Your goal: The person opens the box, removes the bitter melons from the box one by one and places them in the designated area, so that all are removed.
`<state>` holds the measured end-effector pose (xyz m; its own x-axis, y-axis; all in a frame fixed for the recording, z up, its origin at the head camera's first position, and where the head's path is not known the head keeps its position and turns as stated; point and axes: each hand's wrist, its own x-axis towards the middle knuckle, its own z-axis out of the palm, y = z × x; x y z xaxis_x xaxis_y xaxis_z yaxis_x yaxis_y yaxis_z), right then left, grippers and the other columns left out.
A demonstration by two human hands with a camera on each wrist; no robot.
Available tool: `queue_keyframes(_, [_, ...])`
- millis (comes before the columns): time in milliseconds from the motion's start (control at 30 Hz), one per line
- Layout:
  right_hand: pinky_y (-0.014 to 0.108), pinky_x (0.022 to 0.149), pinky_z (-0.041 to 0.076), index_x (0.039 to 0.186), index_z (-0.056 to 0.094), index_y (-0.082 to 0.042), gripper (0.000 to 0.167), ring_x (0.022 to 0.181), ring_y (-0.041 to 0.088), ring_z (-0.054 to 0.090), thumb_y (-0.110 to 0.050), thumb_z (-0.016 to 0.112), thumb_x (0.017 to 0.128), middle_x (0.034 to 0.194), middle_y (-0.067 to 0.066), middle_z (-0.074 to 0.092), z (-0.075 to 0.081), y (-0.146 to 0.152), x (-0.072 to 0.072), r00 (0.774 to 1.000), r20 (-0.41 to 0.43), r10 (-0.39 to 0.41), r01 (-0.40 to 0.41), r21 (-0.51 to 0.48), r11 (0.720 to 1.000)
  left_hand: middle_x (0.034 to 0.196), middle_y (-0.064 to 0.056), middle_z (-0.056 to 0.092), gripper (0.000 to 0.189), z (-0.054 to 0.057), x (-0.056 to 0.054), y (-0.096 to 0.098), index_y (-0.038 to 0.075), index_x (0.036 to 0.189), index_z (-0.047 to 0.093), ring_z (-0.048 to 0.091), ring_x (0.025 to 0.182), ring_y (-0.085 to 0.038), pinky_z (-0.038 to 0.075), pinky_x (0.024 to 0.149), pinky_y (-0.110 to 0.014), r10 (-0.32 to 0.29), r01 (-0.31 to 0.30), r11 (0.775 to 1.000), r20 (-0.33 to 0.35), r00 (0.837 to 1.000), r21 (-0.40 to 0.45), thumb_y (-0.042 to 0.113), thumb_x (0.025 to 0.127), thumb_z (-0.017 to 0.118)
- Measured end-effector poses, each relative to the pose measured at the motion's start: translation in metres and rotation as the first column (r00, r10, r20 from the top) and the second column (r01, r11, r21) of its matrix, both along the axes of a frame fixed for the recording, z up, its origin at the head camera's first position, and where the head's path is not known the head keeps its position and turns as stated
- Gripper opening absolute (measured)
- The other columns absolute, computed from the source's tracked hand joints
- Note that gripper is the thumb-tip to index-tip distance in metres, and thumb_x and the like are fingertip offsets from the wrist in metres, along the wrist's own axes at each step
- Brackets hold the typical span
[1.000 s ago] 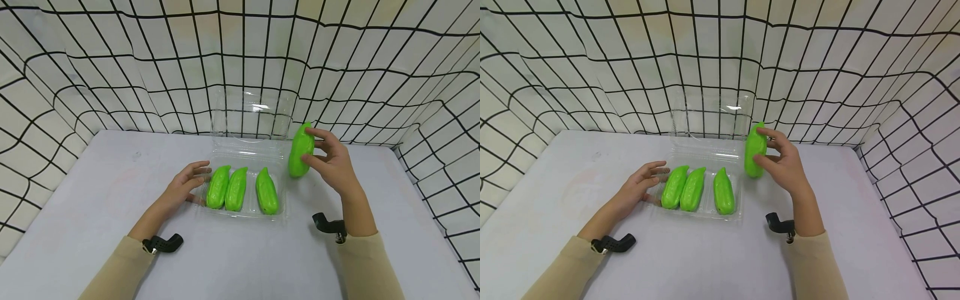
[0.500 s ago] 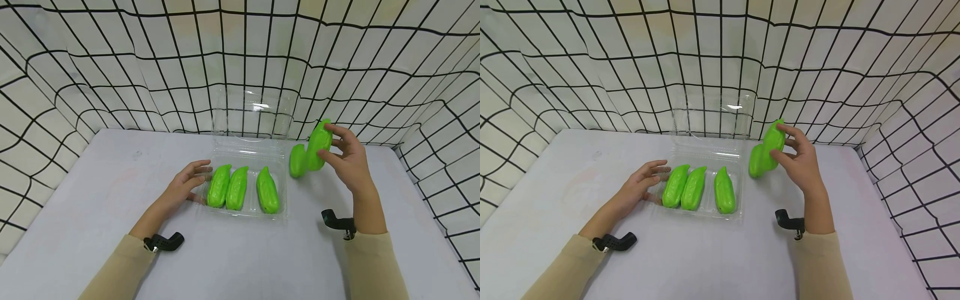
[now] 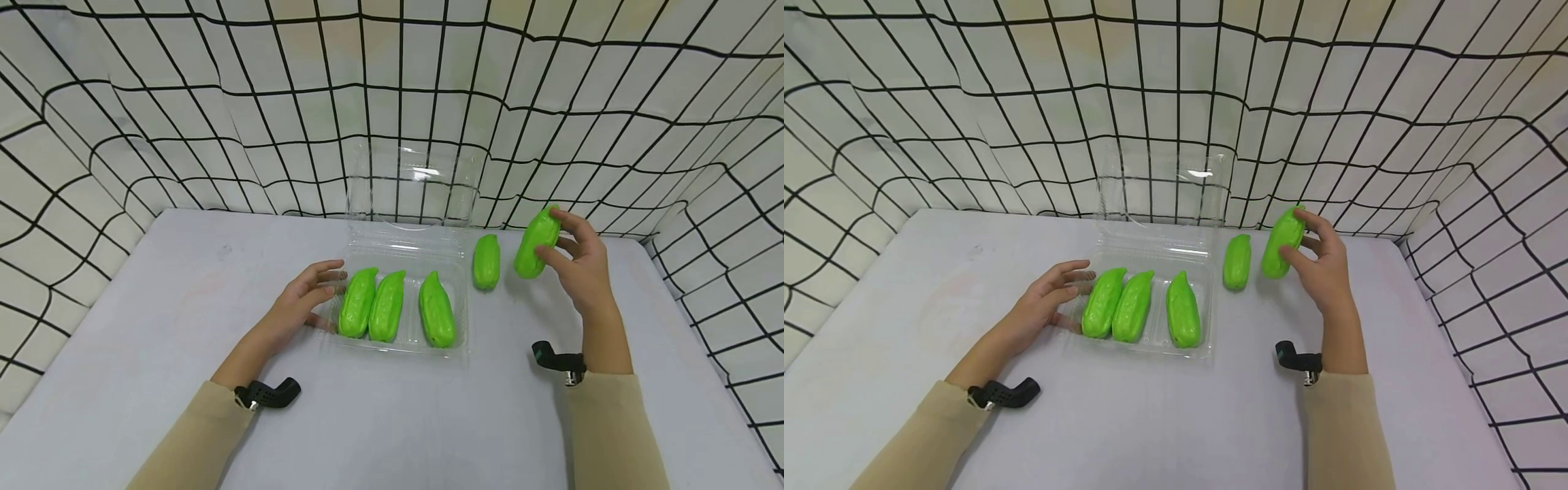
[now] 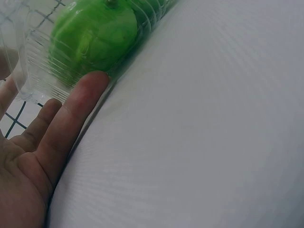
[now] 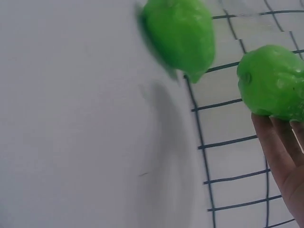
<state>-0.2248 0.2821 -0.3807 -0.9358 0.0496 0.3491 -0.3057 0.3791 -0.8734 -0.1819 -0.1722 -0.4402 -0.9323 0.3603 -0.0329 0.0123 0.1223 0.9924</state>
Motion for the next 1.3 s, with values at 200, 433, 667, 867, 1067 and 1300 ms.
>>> queue_keyframes(200, [0.014, 0.079, 0.055, 0.15, 0.044, -0.025, 0.065, 0.125, 0.028, 0.053, -0.011, 0.07, 0.092, 0.152, 0.008, 0.041, -0.015, 0.003, -0.005, 0.974, 0.214, -0.079, 0.075, 0.026, 0.997, 0.153, -0.015, 0.041, 0.049, 0.0, 0.0, -0.001, 0.017, 0.153, 0.035, 0.043, 0.138, -0.04, 0.062, 0.068, -0.048, -0.003, 0.003, 1.0, 0.0, 1.0, -0.005, 0.023, 0.106, 0.046])
queue_keyframes(433, [0.017, 0.078, 0.057, 0.154, 0.037, -0.027, 0.072, 0.126, 0.034, 0.053, -0.015, 0.072, 0.092, 0.155, 0.016, 0.038, -0.02, 0.0, -0.006, 0.935, 0.326, -0.14, 0.136, 0.036, 0.99, 0.152, -0.014, 0.042, 0.049, -0.001, 0.001, -0.001, 0.017, 0.153, 0.036, 0.043, 0.138, -0.039, 0.062, 0.067, -0.049, 0.002, -0.002, 1.0, 0.01, 1.0, 0.004, 0.023, 0.106, 0.047])
queue_keyframes(667, [0.015, 0.08, 0.056, 0.152, 0.041, -0.024, 0.068, 0.132, 0.035, 0.049, -0.013, 0.072, 0.092, 0.156, 0.015, 0.037, -0.019, -0.001, -0.006, 0.92, 0.37, -0.129, 0.124, 0.038, 0.992, 0.152, -0.015, 0.041, 0.049, 0.0, 0.001, -0.002, 0.016, 0.153, 0.035, 0.043, 0.137, -0.041, 0.062, 0.066, -0.048, 0.003, -0.003, 1.0, 0.001, 1.0, 0.002, 0.023, 0.105, 0.047])
queue_keyframes(867, [0.017, 0.082, 0.055, 0.146, 0.047, -0.015, 0.058, 0.131, 0.037, 0.051, -0.015, 0.071, 0.093, 0.154, 0.016, 0.039, -0.019, -0.004, -0.006, 0.928, 0.359, -0.103, 0.091, 0.051, 0.995, 0.152, -0.015, 0.041, 0.049, 0.0, 0.002, -0.001, 0.017, 0.153, 0.036, 0.043, 0.137, -0.039, 0.062, 0.067, -0.048, 0.005, -0.005, 1.0, 0.006, 1.0, 0.003, 0.023, 0.106, 0.047])
queue_keyframes(1067, [0.028, 0.088, 0.055, 0.141, 0.047, -0.012, 0.053, 0.129, 0.036, 0.054, -0.02, 0.071, 0.094, 0.153, 0.016, 0.041, -0.02, -0.006, -0.006, 0.927, 0.358, -0.109, 0.064, 0.136, 0.989, 0.153, -0.016, 0.041, 0.05, 0.002, 0.002, 0.0, 0.016, 0.153, 0.035, 0.042, 0.138, -0.04, 0.062, 0.067, -0.048, 0.0, 0.0, 1.0, 0.004, 1.0, 0.001, 0.024, 0.106, 0.047])
queue_keyframes(1300, [0.038, 0.088, 0.056, 0.141, 0.049, -0.016, 0.05, 0.127, 0.039, 0.056, -0.026, 0.068, 0.096, 0.151, 0.017, 0.044, -0.019, -0.005, -0.003, 0.933, 0.344, -0.104, 0.022, 0.234, 0.972, 0.152, -0.015, 0.041, 0.049, -0.001, 0.0, 0.0, 0.016, 0.152, 0.036, 0.043, 0.138, -0.041, 0.062, 0.067, -0.046, -0.001, 0.001, 1.0, 0.01, 1.0, -0.001, 0.023, 0.106, 0.047])
